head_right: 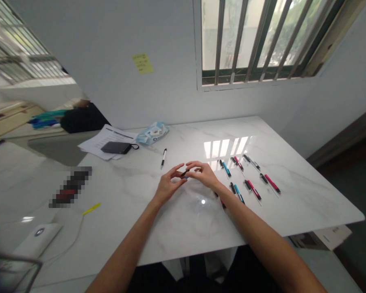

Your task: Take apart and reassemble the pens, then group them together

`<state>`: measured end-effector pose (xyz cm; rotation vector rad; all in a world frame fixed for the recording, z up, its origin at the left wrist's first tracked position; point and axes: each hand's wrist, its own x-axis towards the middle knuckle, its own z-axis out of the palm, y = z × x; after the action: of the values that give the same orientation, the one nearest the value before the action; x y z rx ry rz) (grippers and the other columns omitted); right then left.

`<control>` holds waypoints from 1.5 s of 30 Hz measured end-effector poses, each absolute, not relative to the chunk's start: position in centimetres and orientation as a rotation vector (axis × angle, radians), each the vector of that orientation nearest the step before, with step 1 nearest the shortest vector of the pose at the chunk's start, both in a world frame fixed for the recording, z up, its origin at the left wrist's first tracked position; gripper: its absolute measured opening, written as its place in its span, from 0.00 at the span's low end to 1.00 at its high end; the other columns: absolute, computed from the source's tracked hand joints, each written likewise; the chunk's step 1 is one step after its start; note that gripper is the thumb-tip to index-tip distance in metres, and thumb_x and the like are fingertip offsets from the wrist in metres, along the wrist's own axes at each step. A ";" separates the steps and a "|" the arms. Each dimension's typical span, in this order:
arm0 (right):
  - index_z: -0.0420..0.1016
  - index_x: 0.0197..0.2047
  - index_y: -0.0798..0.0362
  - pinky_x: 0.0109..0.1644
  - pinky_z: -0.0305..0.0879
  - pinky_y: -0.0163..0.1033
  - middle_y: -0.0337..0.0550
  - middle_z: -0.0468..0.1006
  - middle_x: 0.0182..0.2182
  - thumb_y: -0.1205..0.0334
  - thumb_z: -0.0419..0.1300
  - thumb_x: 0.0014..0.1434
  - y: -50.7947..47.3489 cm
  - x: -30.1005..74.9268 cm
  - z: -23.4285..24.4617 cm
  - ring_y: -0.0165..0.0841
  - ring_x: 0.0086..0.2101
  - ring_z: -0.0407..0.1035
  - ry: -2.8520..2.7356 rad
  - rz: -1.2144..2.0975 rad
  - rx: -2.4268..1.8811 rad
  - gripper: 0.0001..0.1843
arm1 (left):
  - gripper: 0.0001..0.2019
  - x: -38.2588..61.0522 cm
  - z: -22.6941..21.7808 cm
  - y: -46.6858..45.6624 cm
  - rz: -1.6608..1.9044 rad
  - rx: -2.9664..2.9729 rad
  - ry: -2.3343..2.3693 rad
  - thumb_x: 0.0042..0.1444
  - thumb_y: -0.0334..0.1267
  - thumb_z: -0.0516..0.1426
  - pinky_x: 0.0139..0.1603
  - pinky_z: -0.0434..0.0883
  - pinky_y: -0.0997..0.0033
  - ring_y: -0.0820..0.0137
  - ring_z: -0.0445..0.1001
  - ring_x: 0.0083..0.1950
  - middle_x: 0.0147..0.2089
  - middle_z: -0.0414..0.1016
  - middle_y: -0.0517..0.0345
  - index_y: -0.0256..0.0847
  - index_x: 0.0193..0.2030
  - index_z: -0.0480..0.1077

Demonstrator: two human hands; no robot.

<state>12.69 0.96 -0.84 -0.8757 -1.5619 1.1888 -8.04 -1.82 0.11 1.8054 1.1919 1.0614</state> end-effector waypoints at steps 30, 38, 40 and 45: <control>0.82 0.49 0.47 0.50 0.77 0.46 0.43 0.84 0.41 0.61 0.65 0.58 1.9 14.8 -1.1 0.38 0.41 0.80 -1.673 0.824 -1.009 0.14 | 0.07 -9.7 -0.2 -0.9 1.138 2.109 1.501 0.58 0.32 0.61 0.53 0.74 0.61 0.63 0.80 0.46 0.43 0.83 0.58 0.46 0.40 0.79; 0.82 0.47 0.48 0.47 0.76 0.44 0.42 0.85 0.41 0.62 0.66 0.57 2.0 14.7 -1.5 0.36 0.38 0.79 -1.712 0.872 -1.004 0.14 | 0.07 -9.7 -0.3 -0.9 1.115 2.124 1.490 0.58 0.31 0.61 0.51 0.74 0.62 0.64 0.79 0.44 0.42 0.83 0.57 0.45 0.40 0.79; 0.82 0.47 0.47 0.47 0.75 0.44 0.42 0.85 0.41 0.61 0.66 0.58 1.8 14.5 -1.5 0.36 0.39 0.79 -1.733 0.875 -1.001 0.13 | 0.07 -9.6 -0.2 -0.9 1.103 2.141 1.478 0.58 0.32 0.61 0.50 0.74 0.62 0.63 0.79 0.44 0.42 0.83 0.57 0.46 0.40 0.79; 0.82 0.47 0.46 0.46 0.71 0.43 0.41 0.86 0.40 0.60 0.67 0.58 1.0 13.7 -1.1 0.37 0.40 0.79 -1.806 0.861 -0.982 0.13 | 0.06 -9.0 -0.3 -1.1 1.059 2.196 1.416 0.59 0.33 0.62 0.51 0.74 0.62 0.63 0.79 0.45 0.42 0.83 0.57 0.46 0.41 0.79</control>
<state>13.66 1.04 -1.14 -0.9820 -1.8059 0.8608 -9.04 -1.13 -0.30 2.1957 1.4160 1.0589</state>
